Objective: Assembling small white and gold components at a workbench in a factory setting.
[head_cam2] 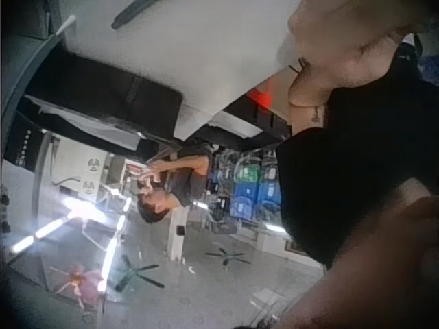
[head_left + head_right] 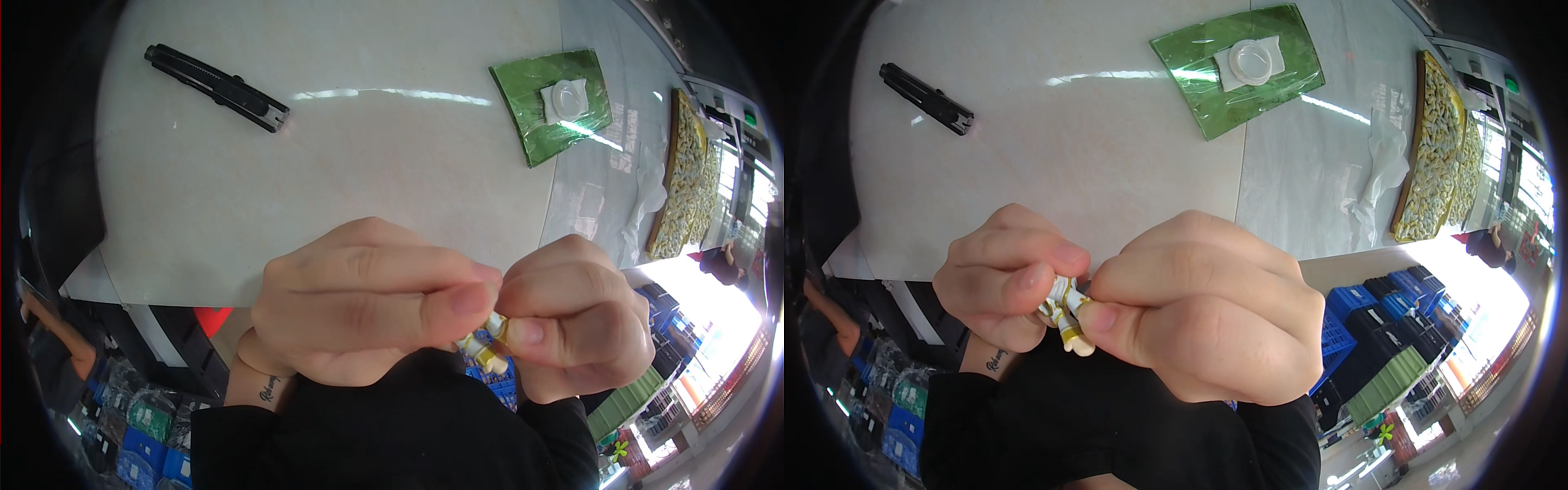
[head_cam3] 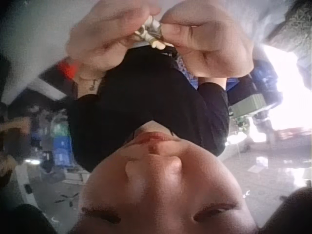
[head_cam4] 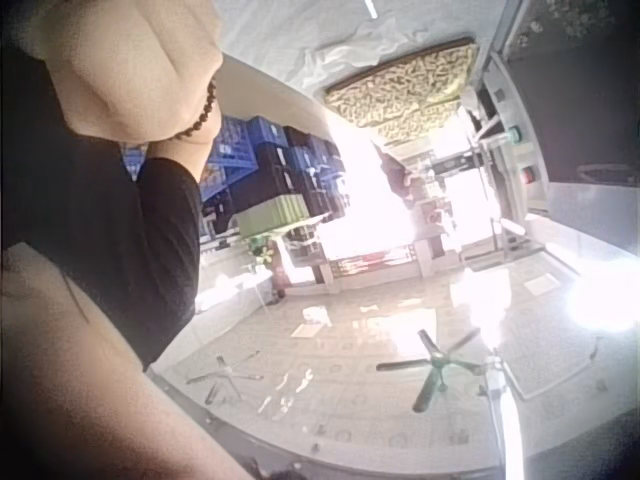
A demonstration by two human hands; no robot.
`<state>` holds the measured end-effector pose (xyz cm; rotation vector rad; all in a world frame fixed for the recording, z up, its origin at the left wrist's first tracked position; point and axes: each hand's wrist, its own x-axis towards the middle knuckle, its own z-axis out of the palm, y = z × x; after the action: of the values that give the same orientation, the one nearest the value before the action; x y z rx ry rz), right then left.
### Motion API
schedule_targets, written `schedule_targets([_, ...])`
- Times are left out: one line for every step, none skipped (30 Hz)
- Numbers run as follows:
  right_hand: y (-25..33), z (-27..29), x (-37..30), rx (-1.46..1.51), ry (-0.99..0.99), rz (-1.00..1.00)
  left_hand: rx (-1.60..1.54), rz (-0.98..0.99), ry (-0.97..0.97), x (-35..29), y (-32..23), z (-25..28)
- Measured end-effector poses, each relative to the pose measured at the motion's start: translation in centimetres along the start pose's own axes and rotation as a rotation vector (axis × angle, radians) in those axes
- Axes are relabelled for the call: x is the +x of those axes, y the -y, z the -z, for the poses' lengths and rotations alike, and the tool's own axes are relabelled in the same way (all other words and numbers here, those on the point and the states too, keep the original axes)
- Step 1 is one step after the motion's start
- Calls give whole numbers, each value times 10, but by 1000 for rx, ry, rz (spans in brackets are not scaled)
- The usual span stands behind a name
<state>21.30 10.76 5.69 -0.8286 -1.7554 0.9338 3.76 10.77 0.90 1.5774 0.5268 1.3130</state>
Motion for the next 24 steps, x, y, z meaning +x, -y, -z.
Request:
schedule_targets([0,1,0,19,17,-3,12,-35,47,1,1,2])
schedule_targets([0,2,0,38,35,-6,12,-34,46,1,1,2])
schedule_targets([1,3,0,36,34,-8,23,-50,53,1,2,2])
schedule_targets([1,3,0,42,39,-23,33,-66,60,1,2,2])
schedule_targets([2,3,-1,48,43,-38,30,-65,60,2,2,2])
schedule_targets([1,3,-1,49,44,-38,33,-63,57,2,1,1])
schedule_targets([1,4,-1,47,50,-35,36,-61,54,2,1,1])
schedule_targets([1,4,-1,46,56,-32,37,-60,53,2,0,1])
schedule_targets([0,4,-1,46,57,-31,49,-63,51,3,0,0])
schedule_targets([0,5,-2,45,49,-28,61,-67,50,3,-1,0])
schedule_targets([0,5,-2,43,41,-26,62,-67,50,3,-1,-1])
schedule_targets([-1,6,-2,41,39,-28,62,-67,36,3,0,-3])
schedule_targets([-3,7,-2,30,42,-19,63,-66,22,3,1,-5])
schedule_targets([-4,7,-2,19,45,-11,59,-66,23,4,2,-6])
schedule_targets([-3,7,-2,22,45,-10,83,-57,18,5,1,-6])
schedule_targets([-2,6,-3,8,36,-5,106,-47,13,5,0,-6])
schedule_targets([-2,5,-3,-6,27,0,108,-46,12,5,0,-6])
schedule_targets([-1,4,-3,-7,27,-2,102,-49,8,4,0,-6])
schedule_targets([-1,3,-3,-6,18,-1,97,-53,3,4,1,-7])
schedule_targets([0,2,-3,-6,9,-1,96,-52,4,4,1,-6])
schedule_targets([-1,2,-3,-6,9,-2,90,-51,7,4,1,-6])
schedule_targets([-1,3,-3,-15,12,-1,85,-50,11,3,1,-5])
schedule_targets([-1,3,-4,-25,15,0,84,-49,11,3,1,-5])
schedule_targets([-1,3,-3,-25,15,-1,84,-48,16,4,1,-5])
